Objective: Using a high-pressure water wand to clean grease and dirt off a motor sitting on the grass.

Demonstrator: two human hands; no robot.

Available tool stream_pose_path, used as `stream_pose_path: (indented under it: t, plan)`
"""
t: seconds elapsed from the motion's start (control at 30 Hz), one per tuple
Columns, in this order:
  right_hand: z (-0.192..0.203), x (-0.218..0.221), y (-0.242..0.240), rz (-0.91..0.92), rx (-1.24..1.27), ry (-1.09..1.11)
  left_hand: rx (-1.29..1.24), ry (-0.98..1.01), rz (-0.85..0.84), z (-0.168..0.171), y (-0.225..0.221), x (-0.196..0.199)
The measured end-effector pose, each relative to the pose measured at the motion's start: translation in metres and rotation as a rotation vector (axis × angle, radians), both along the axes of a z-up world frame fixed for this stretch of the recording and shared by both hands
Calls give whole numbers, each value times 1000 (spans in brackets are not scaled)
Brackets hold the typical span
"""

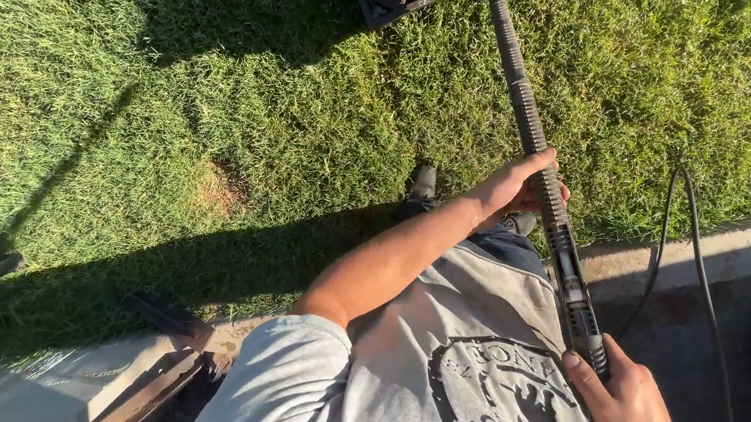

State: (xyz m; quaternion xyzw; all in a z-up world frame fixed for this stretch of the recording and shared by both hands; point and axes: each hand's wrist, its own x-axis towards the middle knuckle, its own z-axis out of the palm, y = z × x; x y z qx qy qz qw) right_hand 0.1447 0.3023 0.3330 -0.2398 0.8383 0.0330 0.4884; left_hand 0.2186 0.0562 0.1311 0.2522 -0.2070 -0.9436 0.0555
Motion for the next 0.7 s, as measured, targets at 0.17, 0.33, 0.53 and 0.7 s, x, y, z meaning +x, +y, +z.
stream_pose_path:
  t: [0.17, 0.33, 0.53, 0.7]
  plan:
    - [17, -1, 27, -96, 65, -43, 57, -10, -47, 9, 30, -2]
    - [10, -2, 34, -4, 51, -58, 25, -18, -59, 23, 25, 17]
    - [3, 2, 29, -6, 50, -92, -15, -71, -50, 40, 11, 35]
    - [8, -1, 35, -12, 72, -33, 25, -74, -97, 21, 23, 4]
